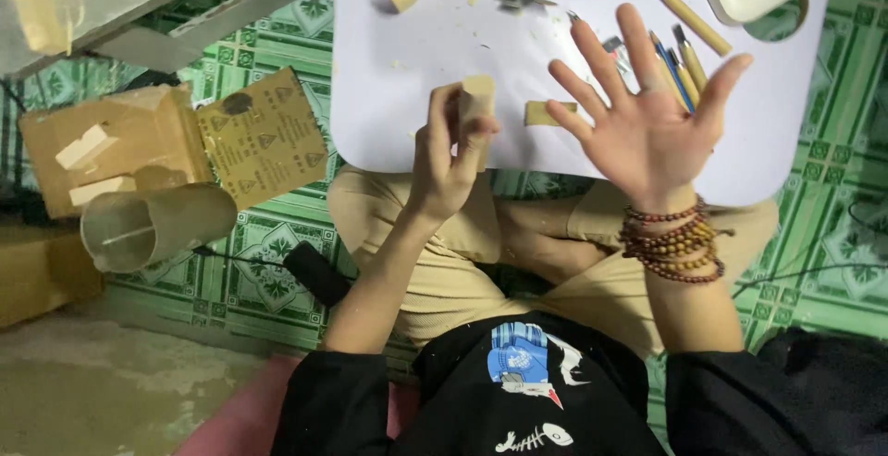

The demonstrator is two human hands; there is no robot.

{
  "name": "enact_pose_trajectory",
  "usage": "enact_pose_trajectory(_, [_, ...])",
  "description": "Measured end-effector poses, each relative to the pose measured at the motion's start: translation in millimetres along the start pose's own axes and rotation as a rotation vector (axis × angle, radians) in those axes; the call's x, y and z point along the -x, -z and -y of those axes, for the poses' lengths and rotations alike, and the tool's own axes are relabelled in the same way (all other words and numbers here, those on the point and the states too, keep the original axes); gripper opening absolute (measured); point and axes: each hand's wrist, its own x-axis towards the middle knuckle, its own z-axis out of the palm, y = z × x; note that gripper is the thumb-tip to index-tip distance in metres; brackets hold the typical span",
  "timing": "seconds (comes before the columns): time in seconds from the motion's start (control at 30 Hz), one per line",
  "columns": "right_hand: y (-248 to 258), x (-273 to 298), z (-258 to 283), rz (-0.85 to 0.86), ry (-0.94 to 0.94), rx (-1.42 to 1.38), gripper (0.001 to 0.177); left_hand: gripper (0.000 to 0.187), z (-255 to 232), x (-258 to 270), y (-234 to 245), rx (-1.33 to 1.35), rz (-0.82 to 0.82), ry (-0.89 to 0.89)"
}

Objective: The person carves and sands a small piece of wood to shape it.

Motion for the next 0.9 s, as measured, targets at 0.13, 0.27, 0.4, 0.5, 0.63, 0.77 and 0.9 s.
enact_pose_trajectory(0.13, [-2.4,0.0,-9.2,-0.149,0.095,-0.059,0.091,0.047,3.2,-4.3,-17.9,0.249,-0.012,0.09])
enact_pose_trajectory(0.27, [4.8,1.9,-19.2,-0.257,0.098,0.087,0.08,0.032,25.0,-0.5,-29.1,0.544,0.05,0.116])
enact_pose_trajectory(0.4, [3.7,5.1,-54.2,-0.357,0.117,0.519,0.102,0.031,35.4,-15.8,-48.6,0.63,0.037,0.079])
enact_pose_trajectory(0.5, [-62.0,-5.0,-73.3,-0.598,0.06,0.225,0.117,0.025,37.8,-28.4,-63.9,0.506,-0.088,0.096])
enact_pose_trajectory(0.63, [-7.1,1.1,-51.6,-0.209,-0.012,0.615,0.094,0.024,36.4,-42.6,-58.7,0.374,-0.185,0.084])
enact_pose_trajectory(0.77, [12.9,-36.6,-5.9,-0.204,0.267,1.558,0.049,0.039,40.6,-32.9,-22.7,0.476,-0.183,0.273])
enact_pose_trajectory(0.9, [52.0,-103.7,23.8,-0.184,0.403,1.958,0.055,0.027,43.6,-16.4,-3.5,0.359,-0.175,0.295])
